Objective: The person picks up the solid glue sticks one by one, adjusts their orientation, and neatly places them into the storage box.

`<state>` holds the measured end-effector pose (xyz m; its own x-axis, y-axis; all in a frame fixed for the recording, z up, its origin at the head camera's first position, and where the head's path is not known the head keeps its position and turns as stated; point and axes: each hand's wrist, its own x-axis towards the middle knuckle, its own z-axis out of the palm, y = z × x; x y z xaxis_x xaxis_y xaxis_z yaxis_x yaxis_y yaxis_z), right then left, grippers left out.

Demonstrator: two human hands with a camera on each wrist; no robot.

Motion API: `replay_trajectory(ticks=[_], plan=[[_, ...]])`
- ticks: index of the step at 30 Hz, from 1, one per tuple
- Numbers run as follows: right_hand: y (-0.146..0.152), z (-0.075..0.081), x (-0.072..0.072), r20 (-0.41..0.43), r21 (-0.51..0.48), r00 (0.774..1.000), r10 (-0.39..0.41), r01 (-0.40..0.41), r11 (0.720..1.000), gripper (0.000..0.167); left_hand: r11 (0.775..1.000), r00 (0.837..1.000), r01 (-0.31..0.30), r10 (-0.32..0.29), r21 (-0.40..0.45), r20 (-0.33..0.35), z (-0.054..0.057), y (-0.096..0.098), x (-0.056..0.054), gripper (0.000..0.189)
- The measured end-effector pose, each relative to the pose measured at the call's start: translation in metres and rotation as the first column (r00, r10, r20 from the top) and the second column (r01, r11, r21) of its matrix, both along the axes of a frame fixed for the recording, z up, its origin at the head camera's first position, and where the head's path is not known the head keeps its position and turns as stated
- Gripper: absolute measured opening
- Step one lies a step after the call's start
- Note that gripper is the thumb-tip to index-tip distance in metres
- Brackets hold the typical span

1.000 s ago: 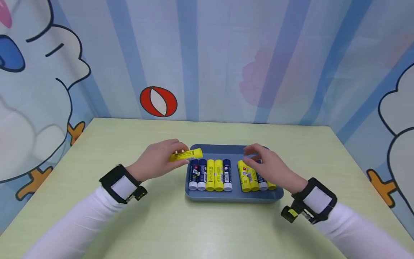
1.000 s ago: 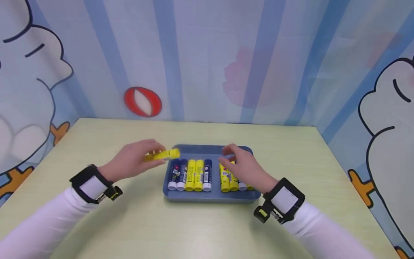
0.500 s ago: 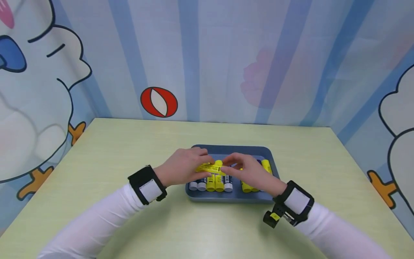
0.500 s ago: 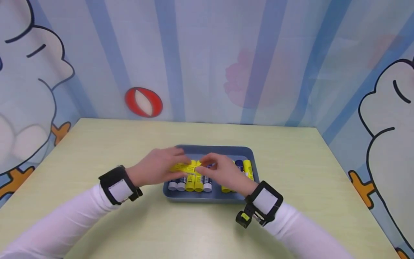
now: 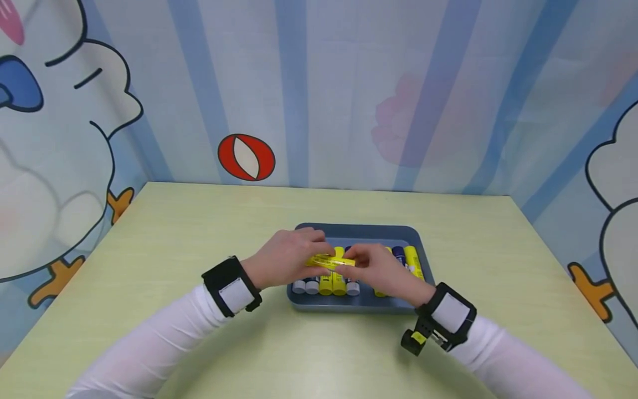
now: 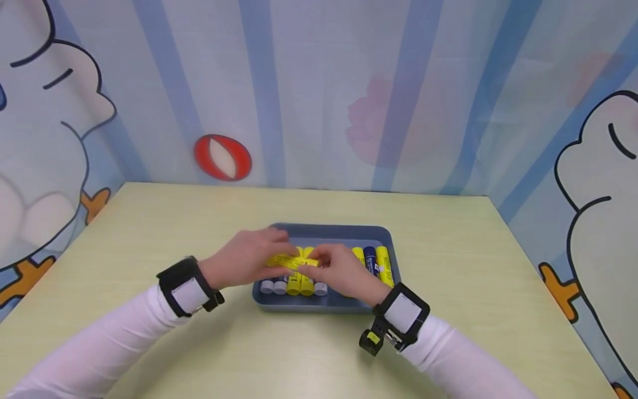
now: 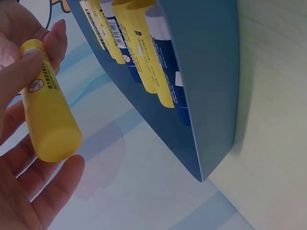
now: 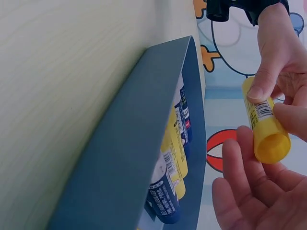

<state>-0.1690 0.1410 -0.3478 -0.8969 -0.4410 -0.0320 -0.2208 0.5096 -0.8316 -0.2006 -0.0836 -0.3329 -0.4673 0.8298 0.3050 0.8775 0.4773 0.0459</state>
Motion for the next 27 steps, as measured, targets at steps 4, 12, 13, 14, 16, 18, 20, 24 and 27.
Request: replay_trajectory(ticks=[4, 12, 13, 14, 16, 18, 20, 24, 27], plan=[[0.004, 0.001, 0.002, -0.052, 0.012, 0.999, -0.015, 0.016, 1.0, 0.024, 0.999, 0.999, -0.031, 0.031, 0.012, 0.014, -0.001, 0.001, 0.0, 0.036], [0.035, 0.01, -0.002, -0.135, 0.121, 0.978, -0.162, 0.179, 0.976, 0.022, 0.918, 0.92, -0.375, 0.35, 0.133, 0.177, -0.01, -0.022, -0.013, 0.047], [0.041, 0.011, -0.003, -0.153, 0.147, 0.971, -0.183, 0.206, 0.968, 0.023, 0.892, 0.891, -0.431, 0.397, 0.135, 0.223, -0.012, -0.027, -0.015, 0.046], [0.045, 0.011, -0.003, -0.174, 0.176, 0.964, -0.2, 0.23, 0.957, 0.024, 0.865, 0.856, -0.484, 0.438, 0.13, 0.274, -0.014, -0.03, -0.017, 0.044], [0.054, 0.011, -0.004, -0.229, 0.255, 0.947, -0.225, 0.281, 0.925, 0.026, 0.813, 0.782, -0.572, 0.503, 0.104, 0.368, -0.018, -0.037, -0.022, 0.041], [0.06, 0.01, -0.004, -0.281, 0.345, 0.93, -0.235, 0.326, 0.88, 0.03, 0.772, 0.706, -0.633, 0.542, 0.062, 0.456, -0.022, -0.041, -0.024, 0.038], [0.063, 0.01, -0.004, -0.314, 0.412, 0.92, -0.233, 0.353, 0.84, 0.032, 0.747, 0.642, -0.665, 0.562, 0.013, 0.522, -0.026, -0.042, -0.026, 0.037], [0.064, 0.008, -0.004, -0.337, 0.483, 0.919, -0.206, 0.356, 0.8, 0.033, 0.73, 0.545, -0.677, 0.584, -0.096, 0.602, -0.035, -0.038, -0.027, 0.038], [0.061, 0.006, -0.003, -0.358, 0.523, 0.918, -0.167, 0.346, 0.779, 0.032, 0.726, 0.504, -0.673, 0.589, -0.14, 0.632, -0.041, -0.031, -0.027, 0.037]])
